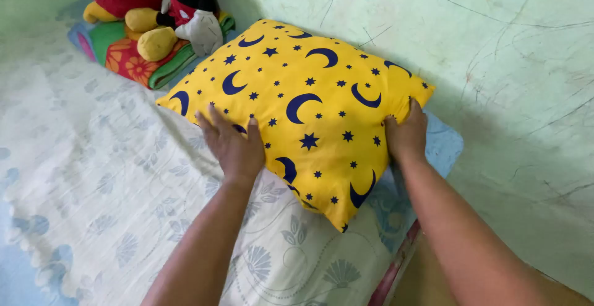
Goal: Replacing old pillowcases with new ones on several pillows on a bed.
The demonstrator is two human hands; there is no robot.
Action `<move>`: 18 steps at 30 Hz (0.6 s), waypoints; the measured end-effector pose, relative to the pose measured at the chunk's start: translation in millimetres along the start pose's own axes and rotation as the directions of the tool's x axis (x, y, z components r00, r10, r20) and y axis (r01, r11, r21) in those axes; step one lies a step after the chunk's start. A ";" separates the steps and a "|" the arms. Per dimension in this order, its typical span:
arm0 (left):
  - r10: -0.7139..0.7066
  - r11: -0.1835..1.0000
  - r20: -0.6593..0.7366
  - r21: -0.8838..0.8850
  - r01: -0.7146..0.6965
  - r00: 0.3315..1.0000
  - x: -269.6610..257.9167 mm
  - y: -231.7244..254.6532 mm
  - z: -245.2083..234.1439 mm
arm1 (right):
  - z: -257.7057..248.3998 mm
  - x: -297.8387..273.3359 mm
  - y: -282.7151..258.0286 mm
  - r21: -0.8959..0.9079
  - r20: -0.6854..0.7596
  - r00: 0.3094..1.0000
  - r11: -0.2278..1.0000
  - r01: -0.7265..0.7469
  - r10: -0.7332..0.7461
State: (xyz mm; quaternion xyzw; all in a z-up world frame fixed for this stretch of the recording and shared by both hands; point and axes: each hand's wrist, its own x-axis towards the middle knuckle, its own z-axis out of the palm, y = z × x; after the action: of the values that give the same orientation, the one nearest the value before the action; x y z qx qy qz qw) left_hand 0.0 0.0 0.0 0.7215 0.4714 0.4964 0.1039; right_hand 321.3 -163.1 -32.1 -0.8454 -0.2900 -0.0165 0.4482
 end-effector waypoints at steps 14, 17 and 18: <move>0.103 0.969 0.573 0.127 -0.212 0.813 -27.7 59.3 30.6 | 18.8 -51.0 -58.2 -0.287 0.103 0.977 0.935 0.209 -0.187; 0.126 0.970 0.547 0.106 -0.218 0.828 -20.2 59.5 35.1 | 17.6 -43.7 -65.2 -0.272 0.082 0.977 0.939 0.210 -0.195; 0.115 0.969 0.552 0.119 -0.215 0.826 -21.7 58.5 35.6 | 19.0 -45.1 -63.2 -0.279 0.088 0.978 0.938 0.206 -0.189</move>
State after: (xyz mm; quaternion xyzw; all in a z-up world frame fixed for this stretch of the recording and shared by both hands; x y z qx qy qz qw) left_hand 61.4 -36.9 5.4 0.8764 0.4004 0.2364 0.1250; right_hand 247.4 -142.9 -9.1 -0.8681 -0.3811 -0.0779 0.3083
